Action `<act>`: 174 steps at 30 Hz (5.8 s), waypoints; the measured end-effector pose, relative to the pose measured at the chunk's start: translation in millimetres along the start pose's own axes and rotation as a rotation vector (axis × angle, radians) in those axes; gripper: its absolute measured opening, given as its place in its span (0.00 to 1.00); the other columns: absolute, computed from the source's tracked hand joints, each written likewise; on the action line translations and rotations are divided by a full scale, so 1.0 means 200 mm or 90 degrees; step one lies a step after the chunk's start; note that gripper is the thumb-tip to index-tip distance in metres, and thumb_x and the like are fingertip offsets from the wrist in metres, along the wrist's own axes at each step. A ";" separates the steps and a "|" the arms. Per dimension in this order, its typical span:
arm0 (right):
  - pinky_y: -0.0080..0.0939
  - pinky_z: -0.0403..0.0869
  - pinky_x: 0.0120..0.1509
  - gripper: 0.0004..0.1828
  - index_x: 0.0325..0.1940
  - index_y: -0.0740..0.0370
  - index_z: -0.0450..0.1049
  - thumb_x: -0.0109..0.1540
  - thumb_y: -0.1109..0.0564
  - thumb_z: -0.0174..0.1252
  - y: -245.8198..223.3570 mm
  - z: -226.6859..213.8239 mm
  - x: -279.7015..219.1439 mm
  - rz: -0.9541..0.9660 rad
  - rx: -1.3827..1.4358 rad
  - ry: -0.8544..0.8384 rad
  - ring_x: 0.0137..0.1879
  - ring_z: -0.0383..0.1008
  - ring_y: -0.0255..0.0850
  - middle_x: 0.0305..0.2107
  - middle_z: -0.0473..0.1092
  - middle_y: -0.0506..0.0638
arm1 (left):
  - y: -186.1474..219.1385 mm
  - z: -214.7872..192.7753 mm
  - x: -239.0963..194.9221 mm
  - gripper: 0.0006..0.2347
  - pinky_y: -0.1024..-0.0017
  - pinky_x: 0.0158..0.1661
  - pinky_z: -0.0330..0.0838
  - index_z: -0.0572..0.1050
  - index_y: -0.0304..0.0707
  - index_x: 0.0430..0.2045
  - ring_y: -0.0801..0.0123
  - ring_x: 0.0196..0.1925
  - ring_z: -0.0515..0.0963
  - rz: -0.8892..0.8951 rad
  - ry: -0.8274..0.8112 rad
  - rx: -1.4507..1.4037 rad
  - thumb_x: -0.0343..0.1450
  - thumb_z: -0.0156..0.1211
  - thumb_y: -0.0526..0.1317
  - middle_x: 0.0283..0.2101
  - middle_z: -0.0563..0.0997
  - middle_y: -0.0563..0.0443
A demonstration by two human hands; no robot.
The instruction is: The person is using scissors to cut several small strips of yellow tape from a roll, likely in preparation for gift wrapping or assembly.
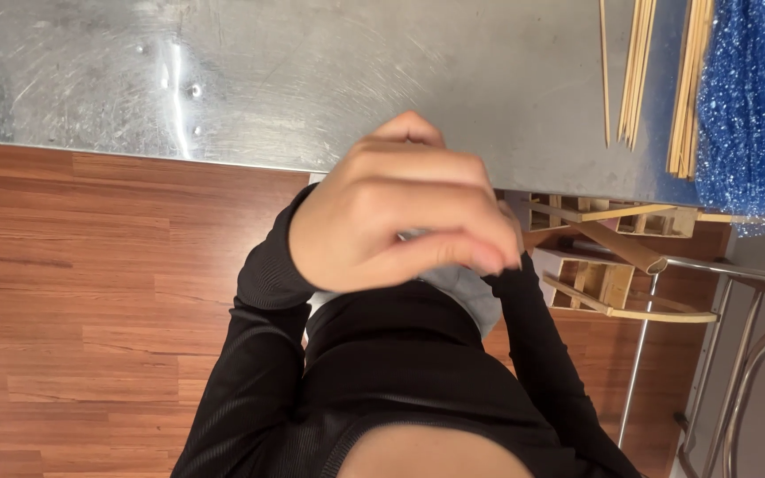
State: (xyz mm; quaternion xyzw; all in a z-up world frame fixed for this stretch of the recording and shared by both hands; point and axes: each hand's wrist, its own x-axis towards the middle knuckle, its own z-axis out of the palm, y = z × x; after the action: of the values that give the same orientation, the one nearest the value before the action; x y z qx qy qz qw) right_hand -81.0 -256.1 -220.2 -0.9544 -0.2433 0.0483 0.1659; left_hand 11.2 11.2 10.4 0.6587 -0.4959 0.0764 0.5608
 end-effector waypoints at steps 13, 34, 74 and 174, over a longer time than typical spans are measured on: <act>0.31 0.69 0.44 0.24 0.48 0.50 0.84 0.47 0.55 0.78 -0.06 -0.49 -0.19 0.205 0.324 -0.168 0.25 0.68 0.32 0.17 0.72 0.38 | 0.03 -0.03 -0.07 0.04 0.74 0.36 0.73 0.79 0.32 0.35 0.66 0.31 0.78 -0.152 0.056 -0.149 0.76 0.57 0.32 0.33 0.80 0.46; 0.29 0.67 0.37 0.23 0.46 0.65 0.71 0.53 0.66 0.76 -0.44 -0.32 0.14 0.225 0.680 0.296 0.26 0.69 0.32 0.28 0.79 0.55 | -0.16 0.26 -0.38 0.03 0.66 0.37 0.76 0.82 0.45 0.34 0.60 0.28 0.82 -0.397 0.067 -0.054 0.74 0.62 0.37 0.24 0.80 0.53; 0.24 0.69 0.29 0.25 0.49 0.65 0.69 0.53 0.68 0.73 -0.42 -0.45 0.06 0.276 0.783 0.283 0.24 0.68 0.27 0.27 0.78 0.59 | -0.86 1.03 -1.14 0.14 0.62 0.47 0.62 0.77 0.39 0.41 0.58 0.48 0.71 -0.430 -0.093 0.747 0.64 0.67 0.40 0.47 0.72 0.48; 0.29 0.70 0.33 0.25 0.50 0.51 0.74 0.53 0.49 0.75 -0.61 -0.25 0.44 0.274 0.541 -0.138 0.26 0.71 0.33 0.19 0.77 0.48 | -0.47 0.39 -0.93 0.06 0.76 0.30 0.74 0.82 0.42 0.19 0.73 0.22 0.79 -0.756 0.543 0.039 0.68 0.66 0.37 0.15 0.80 0.50</act>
State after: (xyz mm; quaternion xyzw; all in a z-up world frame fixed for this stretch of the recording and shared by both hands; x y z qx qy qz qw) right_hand -48.8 -127.8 -133.2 -0.8203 -0.0148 0.2754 0.5009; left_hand -47.8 42.0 -201.7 0.7450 0.2088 0.0233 0.6331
